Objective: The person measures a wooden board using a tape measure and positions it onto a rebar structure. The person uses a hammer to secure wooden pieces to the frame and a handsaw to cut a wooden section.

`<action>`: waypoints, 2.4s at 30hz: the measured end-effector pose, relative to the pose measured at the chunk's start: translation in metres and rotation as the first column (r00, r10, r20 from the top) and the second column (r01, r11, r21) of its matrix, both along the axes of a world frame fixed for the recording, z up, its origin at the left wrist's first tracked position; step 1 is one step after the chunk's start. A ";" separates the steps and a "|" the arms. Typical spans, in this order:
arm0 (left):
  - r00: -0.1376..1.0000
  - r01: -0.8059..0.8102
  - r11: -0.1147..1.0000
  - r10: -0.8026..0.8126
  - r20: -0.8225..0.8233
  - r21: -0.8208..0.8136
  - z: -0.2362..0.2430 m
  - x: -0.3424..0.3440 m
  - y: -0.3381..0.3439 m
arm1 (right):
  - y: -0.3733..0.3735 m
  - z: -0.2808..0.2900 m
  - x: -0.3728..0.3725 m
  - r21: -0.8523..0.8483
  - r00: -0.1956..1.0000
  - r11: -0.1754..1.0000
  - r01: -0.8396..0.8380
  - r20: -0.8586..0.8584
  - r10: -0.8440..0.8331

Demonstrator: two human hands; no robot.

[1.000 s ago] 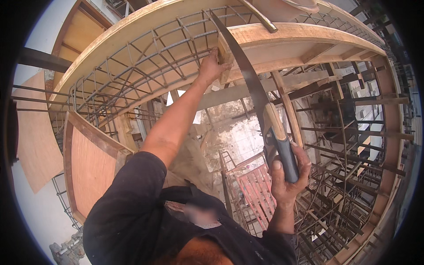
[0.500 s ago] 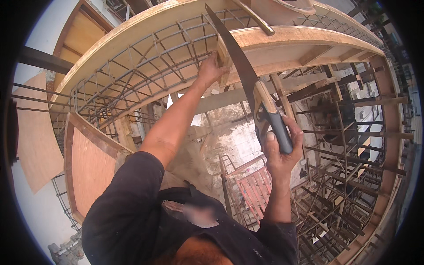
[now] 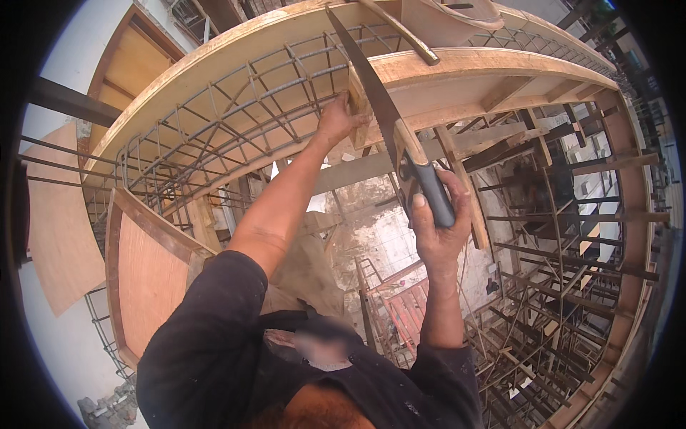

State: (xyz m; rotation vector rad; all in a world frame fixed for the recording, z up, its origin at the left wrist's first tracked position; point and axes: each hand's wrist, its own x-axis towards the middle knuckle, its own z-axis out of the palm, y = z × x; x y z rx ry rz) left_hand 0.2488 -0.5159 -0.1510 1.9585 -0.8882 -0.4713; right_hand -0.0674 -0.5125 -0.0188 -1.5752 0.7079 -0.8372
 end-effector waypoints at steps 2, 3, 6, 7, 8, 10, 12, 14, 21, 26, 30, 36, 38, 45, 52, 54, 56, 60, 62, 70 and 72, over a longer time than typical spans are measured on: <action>1.000 0.025 1.000 -0.025 -0.018 -0.002 -0.010 0.002 0.002 | 0.006 -0.012 -0.021 -0.046 1.000 0.999 0.012 -0.013 -0.012; 1.000 -0.004 1.000 0.004 -0.002 -0.013 -0.009 0.005 0.001 | 0.015 -0.023 -0.049 -0.153 1.000 0.988 0.005 -0.005 -0.006; 0.994 -0.065 0.996 0.071 0.086 -0.061 -0.020 -0.007 -0.001 | 0.039 -0.027 -0.110 -0.267 0.996 0.959 -0.090 -0.001 0.093; 0.981 -0.086 0.991 0.103 0.166 -0.102 -0.021 -0.008 -0.001 | 0.041 -0.024 -0.110 -0.247 0.991 0.961 -0.126 0.007 0.132; 0.979 -0.087 0.991 0.104 0.175 -0.101 -0.021 0.000 0.000 | 0.036 -0.031 -0.097 -0.171 0.992 0.978 -0.123 0.007 0.126; 0.998 -0.047 0.998 0.046 0.033 0.040 -0.007 -0.006 -0.009 | 0.014 -0.033 -0.044 -0.166 1.000 0.986 -0.003 -0.030 -0.002; 0.998 -0.042 0.998 0.041 0.040 0.037 -0.006 -0.007 -0.003 | 0.006 -0.032 -0.008 -0.224 0.997 0.972 0.073 -0.017 -0.079; 0.998 -0.034 0.999 0.032 0.051 0.023 -0.002 -0.001 -0.004 | 0.006 -0.022 -0.004 -0.117 0.999 0.992 0.037 0.019 -0.035; 0.999 -0.020 0.999 0.018 0.045 0.026 -0.012 -0.004 -0.006 | 0.050 -0.018 -0.101 -0.175 0.998 0.985 0.003 -0.054 -0.013; 0.967 -0.062 0.996 0.046 0.249 0.058 0.013 0.021 0.013 | 0.010 -0.009 0.018 -0.301 1.000 0.953 0.016 0.027 -0.009; 0.912 -0.349 0.894 0.393 0.117 -0.282 0.140 0.000 0.009 | 0.006 -0.016 0.005 -0.207 0.998 0.977 0.056 0.020 -0.053; 0.518 0.209 0.768 -0.612 0.597 0.606 0.241 -0.054 -0.111 | 0.001 -0.001 0.002 -0.111 0.999 0.994 -0.014 0.037 0.018; 0.460 0.147 0.649 -0.713 0.529 0.747 0.212 -0.031 -0.138 | 0.009 0.003 0.014 -0.132 0.998 0.990 -0.050 0.025 0.053; 0.422 0.145 0.341 -0.870 0.253 0.929 0.152 -0.014 -0.192 | 0.004 -0.001 0.013 -0.224 0.999 0.974 0.039 0.018 -0.036; 0.485 0.143 0.339 -0.843 0.233 0.930 0.165 0.002 -0.182 | 0.001 -0.016 0.014 -0.316 0.997 0.947 0.053 0.070 -0.033; 0.494 0.145 0.343 -0.838 0.233 0.928 0.168 0.006 -0.180 | 0.001 -0.022 0.014 -0.383 0.996 0.922 0.059 0.085 -0.028; 0.519 0.145 0.367 -0.819 0.245 0.919 0.163 0.011 -0.174 | 0.009 -0.026 -0.004 -0.329 0.999 0.943 0.043 0.032 -0.034; 0.515 0.176 0.433 -0.806 0.293 0.884 0.172 0.010 -0.166 | 0.044 -0.041 -0.101 -0.267 0.999 0.963 0.031 0.022 -0.026; 0.478 0.206 0.495 -0.804 0.355 0.844 0.181 0.010 -0.160 | 0.052 -0.042 -0.128 -0.358 1.000 0.934 0.006 0.022 0.002; 0.442 0.286 0.623 -0.760 0.477 0.728 0.178 0.014 -0.153 | -0.006 -0.015 0.021 -0.446 0.999 0.895 0.006 0.049 0.018; 0.543 0.283 0.558 -0.763 0.350 0.780 0.176 0.008 -0.154 | 0.006 -0.025 -0.013 -0.430 0.999 0.902 0.045 0.038 -0.032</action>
